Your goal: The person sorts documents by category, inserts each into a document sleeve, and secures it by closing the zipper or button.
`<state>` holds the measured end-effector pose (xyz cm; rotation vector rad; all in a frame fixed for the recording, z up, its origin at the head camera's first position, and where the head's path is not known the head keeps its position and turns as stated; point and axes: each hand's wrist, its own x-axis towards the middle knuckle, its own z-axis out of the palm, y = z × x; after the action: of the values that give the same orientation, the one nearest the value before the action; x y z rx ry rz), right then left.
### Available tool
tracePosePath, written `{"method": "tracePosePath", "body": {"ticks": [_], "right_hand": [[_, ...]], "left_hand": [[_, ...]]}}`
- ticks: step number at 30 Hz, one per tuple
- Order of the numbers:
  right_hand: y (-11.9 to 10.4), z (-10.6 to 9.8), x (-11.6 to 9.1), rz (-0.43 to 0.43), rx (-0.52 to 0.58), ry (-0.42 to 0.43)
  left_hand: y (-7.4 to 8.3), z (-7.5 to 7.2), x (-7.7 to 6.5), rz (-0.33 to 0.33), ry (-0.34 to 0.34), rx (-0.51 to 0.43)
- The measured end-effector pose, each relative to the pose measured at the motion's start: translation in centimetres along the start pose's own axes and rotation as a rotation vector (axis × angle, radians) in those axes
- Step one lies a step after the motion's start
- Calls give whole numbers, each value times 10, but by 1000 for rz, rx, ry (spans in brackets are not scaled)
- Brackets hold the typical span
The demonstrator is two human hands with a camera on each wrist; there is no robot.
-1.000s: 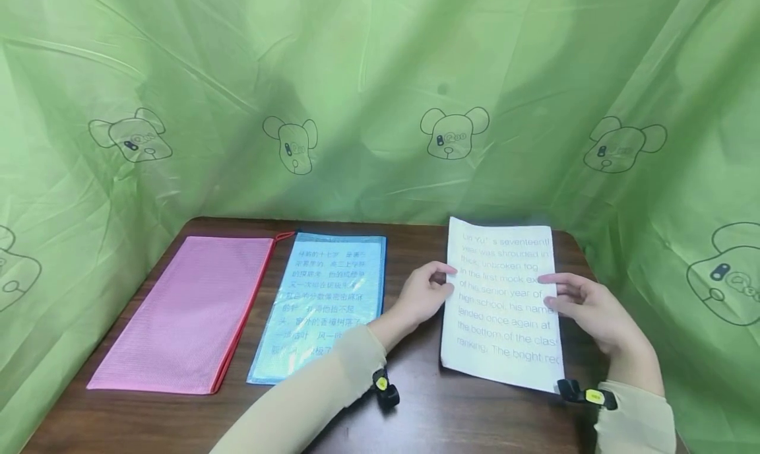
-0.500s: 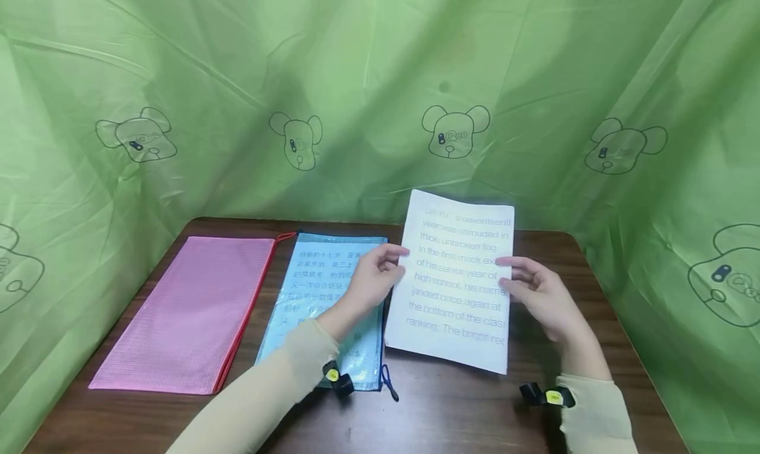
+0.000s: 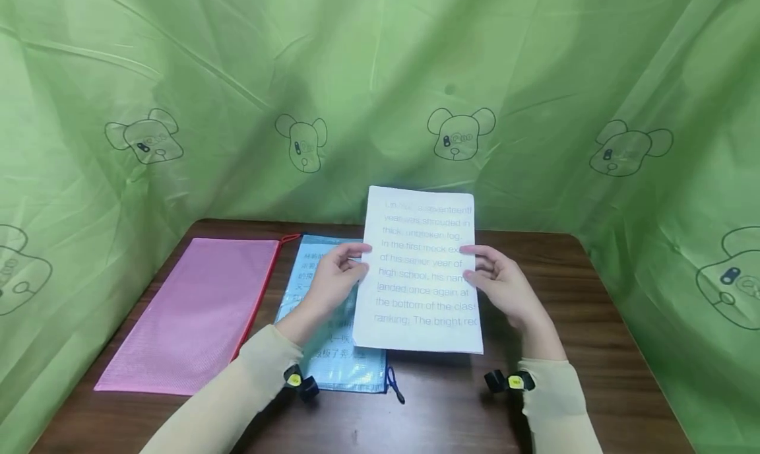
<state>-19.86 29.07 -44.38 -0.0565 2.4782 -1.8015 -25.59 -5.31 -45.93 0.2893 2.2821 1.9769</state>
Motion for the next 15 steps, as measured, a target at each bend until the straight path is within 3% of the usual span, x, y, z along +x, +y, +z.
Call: {"method": "tracePosePath", "body": {"ticks": [7, 15], "right_hand": [[-9, 25, 18, -2, 45, -19], [-13, 54, 27, 4, 84, -36]], "left_hand": [[-9, -26, -6, 2, 93, 34], [-18, -51, -14, -4, 141, 63]]}}
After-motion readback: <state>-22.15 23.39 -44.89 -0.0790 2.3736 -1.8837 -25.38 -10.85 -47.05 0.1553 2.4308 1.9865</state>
